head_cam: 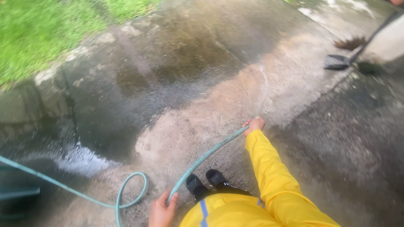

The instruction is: Use a hose to spray water and clean the concrete floor outside a house.

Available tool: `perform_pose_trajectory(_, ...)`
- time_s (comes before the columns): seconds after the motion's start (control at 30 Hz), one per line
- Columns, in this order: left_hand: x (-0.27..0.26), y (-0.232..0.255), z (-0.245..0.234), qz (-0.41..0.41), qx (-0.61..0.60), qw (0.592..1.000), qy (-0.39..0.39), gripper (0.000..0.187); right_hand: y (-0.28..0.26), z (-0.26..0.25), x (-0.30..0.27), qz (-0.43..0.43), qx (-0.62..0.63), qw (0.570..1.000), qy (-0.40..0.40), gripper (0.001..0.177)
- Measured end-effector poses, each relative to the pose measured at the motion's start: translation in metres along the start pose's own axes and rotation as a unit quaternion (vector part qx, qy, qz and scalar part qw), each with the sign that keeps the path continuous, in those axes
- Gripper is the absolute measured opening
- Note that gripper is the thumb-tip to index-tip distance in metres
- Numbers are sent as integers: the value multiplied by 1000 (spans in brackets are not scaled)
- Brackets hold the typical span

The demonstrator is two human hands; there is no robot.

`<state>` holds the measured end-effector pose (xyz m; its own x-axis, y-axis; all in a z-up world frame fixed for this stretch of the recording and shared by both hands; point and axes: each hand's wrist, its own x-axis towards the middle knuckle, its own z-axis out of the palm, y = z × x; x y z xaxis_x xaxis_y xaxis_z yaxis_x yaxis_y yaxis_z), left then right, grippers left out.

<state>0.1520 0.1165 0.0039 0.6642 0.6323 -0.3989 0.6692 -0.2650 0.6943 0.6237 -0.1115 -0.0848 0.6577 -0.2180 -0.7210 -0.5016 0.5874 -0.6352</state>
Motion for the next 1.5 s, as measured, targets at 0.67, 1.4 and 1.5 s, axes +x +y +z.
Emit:
perform_pose_trajectory(0.67, 19, -57, 36, 101, 11, 993, -52, 42, -23, -102, 5, -3, 92, 995, 40, 8)
perform_pose_trajectory(1.4, -33, 73, 59, 100, 44, 992, -55, 41, -139, -121, -22, -95, 84, 992, -16, 15)
perform_pose_trajectory(1.5, -27, 76, 59, 114, 33, 992, -51, 41, -143, -116, -19, -97, 81, 992, -9, 16)
